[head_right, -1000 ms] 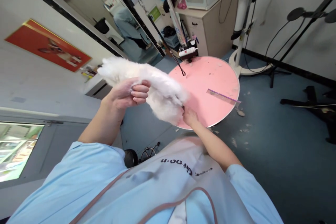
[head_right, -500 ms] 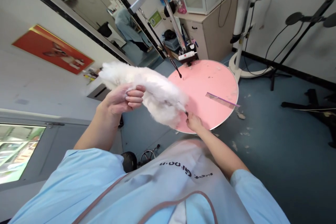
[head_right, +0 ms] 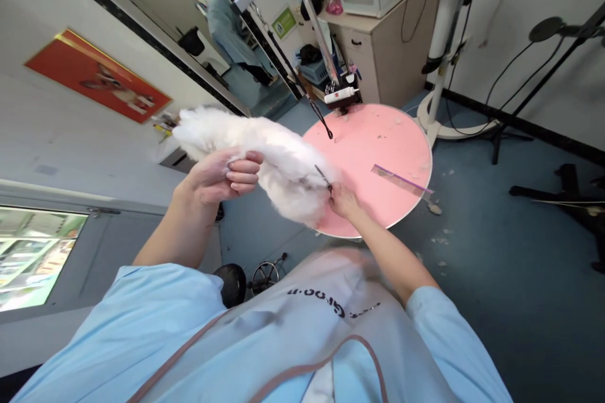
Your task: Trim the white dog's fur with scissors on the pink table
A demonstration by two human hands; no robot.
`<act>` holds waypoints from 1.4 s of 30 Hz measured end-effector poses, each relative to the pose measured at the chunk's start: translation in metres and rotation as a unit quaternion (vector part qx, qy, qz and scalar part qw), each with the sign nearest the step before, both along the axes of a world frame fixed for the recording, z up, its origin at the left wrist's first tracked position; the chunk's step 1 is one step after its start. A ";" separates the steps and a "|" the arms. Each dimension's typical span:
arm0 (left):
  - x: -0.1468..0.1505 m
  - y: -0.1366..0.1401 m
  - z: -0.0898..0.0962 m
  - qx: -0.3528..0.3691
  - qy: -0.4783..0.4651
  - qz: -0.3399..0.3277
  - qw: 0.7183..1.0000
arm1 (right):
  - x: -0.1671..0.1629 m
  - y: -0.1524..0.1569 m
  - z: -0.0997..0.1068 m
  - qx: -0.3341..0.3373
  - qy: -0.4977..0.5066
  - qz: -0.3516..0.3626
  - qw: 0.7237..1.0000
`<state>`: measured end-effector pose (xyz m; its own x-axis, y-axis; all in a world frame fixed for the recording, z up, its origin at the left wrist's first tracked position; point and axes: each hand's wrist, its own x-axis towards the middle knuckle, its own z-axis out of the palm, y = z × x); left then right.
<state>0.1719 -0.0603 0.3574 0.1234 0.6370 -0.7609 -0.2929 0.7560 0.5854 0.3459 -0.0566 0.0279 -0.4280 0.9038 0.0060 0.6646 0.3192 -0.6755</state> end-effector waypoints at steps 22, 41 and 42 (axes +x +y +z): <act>0.001 -0.003 -0.002 0.005 0.001 0.012 1.000 | 0.010 0.006 -0.017 -0.072 -0.027 -0.009 0.997; 0.011 0.004 0.002 0.007 0.041 0.000 0.999 | -0.015 -0.036 -0.011 -0.099 0.012 -0.006 0.995; 0.010 0.003 0.002 0.007 0.042 -0.001 0.999 | -0.012 -0.037 -0.015 -0.130 -0.002 -0.015 0.991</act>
